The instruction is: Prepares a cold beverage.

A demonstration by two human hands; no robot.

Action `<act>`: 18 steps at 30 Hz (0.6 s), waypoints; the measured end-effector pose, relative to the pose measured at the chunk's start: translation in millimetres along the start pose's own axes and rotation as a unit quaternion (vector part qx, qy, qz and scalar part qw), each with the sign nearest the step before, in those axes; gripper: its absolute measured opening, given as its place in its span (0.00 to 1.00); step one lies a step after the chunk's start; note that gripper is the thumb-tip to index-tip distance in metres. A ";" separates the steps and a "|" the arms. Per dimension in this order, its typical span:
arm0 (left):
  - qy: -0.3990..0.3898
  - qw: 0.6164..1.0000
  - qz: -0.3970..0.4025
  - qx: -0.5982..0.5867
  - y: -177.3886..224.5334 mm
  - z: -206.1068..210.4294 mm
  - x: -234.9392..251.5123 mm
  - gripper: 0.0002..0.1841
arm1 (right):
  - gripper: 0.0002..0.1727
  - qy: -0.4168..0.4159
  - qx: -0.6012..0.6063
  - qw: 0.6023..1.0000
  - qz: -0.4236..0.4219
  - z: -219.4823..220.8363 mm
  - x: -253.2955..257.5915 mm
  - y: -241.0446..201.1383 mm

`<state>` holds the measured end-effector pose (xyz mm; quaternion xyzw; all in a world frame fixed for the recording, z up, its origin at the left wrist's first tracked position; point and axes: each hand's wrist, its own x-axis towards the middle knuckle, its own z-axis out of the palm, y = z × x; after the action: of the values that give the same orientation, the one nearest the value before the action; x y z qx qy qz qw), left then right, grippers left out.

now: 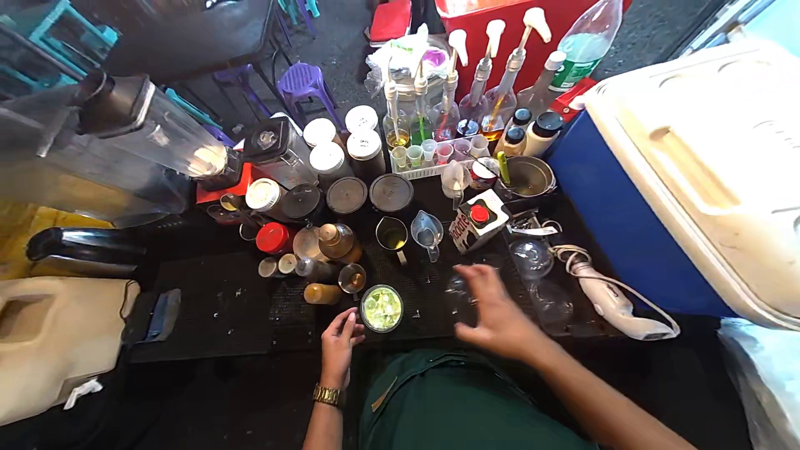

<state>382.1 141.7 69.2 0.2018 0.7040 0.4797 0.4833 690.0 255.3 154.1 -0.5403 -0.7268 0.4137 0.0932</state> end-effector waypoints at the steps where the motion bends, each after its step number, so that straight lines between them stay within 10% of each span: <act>1: -0.021 1.000 -0.018 -0.009 2.6 0.4 5.3 0.15 | 0.62 -0.040 -0.002 0.999 -0.013 26.1 12.1 -12.3; 7: -0.112 0.992 -0.041 -0.040 9.4 -2.2 25.5 0.11 | 0.62 -0.080 -0.081 0.993 -0.030 123.9 54.2 -50.2; 18: -0.212 0.976 0.036 0.028 2.2 -13.1 57.0 0.07 | 0.59 -0.014 -0.194 0.980 0.043 168.2 51.7 -80.0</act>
<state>344.6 179.1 44.3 0.3373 0.5910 0.4236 0.5979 514.7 209.8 86.5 -0.5733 -0.7705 0.2754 -0.0416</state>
